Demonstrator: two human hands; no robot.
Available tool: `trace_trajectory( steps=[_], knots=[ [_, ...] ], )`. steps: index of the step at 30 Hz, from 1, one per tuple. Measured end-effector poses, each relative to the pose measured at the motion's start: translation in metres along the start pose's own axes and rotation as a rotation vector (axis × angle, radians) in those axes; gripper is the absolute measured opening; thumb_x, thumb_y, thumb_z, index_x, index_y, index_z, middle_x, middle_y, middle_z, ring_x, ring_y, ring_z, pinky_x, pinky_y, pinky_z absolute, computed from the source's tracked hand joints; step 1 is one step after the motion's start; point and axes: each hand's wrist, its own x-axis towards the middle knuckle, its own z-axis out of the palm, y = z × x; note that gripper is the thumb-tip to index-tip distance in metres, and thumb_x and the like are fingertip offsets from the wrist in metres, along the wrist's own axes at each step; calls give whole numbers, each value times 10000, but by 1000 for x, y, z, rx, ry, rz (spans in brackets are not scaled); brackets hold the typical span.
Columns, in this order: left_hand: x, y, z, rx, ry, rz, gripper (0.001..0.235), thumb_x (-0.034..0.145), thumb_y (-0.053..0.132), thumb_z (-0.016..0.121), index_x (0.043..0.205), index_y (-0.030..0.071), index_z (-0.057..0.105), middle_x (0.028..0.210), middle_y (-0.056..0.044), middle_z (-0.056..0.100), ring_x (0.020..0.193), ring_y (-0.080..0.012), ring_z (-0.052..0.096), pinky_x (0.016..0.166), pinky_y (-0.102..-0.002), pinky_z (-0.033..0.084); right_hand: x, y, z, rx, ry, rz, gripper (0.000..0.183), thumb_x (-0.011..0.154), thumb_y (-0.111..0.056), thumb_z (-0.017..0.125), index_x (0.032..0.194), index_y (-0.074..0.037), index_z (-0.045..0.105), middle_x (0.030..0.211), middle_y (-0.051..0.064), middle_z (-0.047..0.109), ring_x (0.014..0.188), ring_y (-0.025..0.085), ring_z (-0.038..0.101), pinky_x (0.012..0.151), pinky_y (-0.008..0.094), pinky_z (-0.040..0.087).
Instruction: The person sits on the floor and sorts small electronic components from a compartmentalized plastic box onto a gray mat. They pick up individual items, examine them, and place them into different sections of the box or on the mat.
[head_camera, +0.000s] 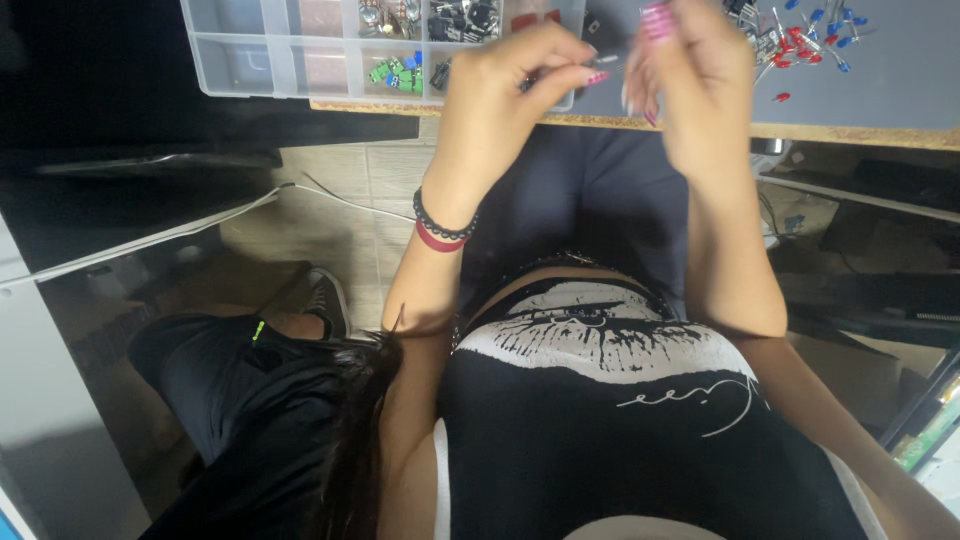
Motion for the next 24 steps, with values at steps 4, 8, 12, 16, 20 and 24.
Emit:
trace_trajectory(
  steps=[4,8,12,16,20,24],
  knots=[
    [0,4,1,136,9,155,121,978,139,713,927,53,645,896,-20,710,783,-204,671,735,-331,504,-1,-13,14,-84,-60,140,465,1211,-226,502,776,-75,438,583,29,443,521,95,409,548,237,340],
    [-7,2,-6,62,-50,74,111,1000,151,701,1065,68,667,1002,-46,730,883,-199,709,821,-321,538,-3,-10,22,-34,-49,109,372,1190,-214,488,851,-88,403,604,18,397,521,86,394,530,232,284],
    [-18,12,-13,-344,-78,-192,211,1093,213,504,1240,87,584,1095,-96,739,942,-158,781,835,-267,704,-4,-12,28,-103,5,-29,316,1200,-149,499,905,-43,462,617,44,484,547,107,436,596,250,363],
    [-23,5,-10,-520,-36,-312,350,1092,314,384,1035,61,618,721,-57,664,617,-123,690,545,-198,558,-4,-7,27,-351,18,-195,307,1197,-65,571,897,-17,528,681,28,485,625,138,423,645,317,350],
    [-25,-5,-10,-645,-59,-427,410,1051,362,441,836,54,605,541,-36,532,434,-105,532,439,-192,420,2,1,19,-607,-151,-554,199,1137,-62,699,991,69,669,895,164,581,784,328,537,746,427,453],
    [-28,-13,-10,-762,-91,-521,317,1045,289,482,824,68,537,604,-33,513,464,-110,538,395,-184,356,6,-1,19,-633,-188,-670,236,1093,-95,775,979,95,693,900,171,593,764,344,547,710,431,467]
  ],
)
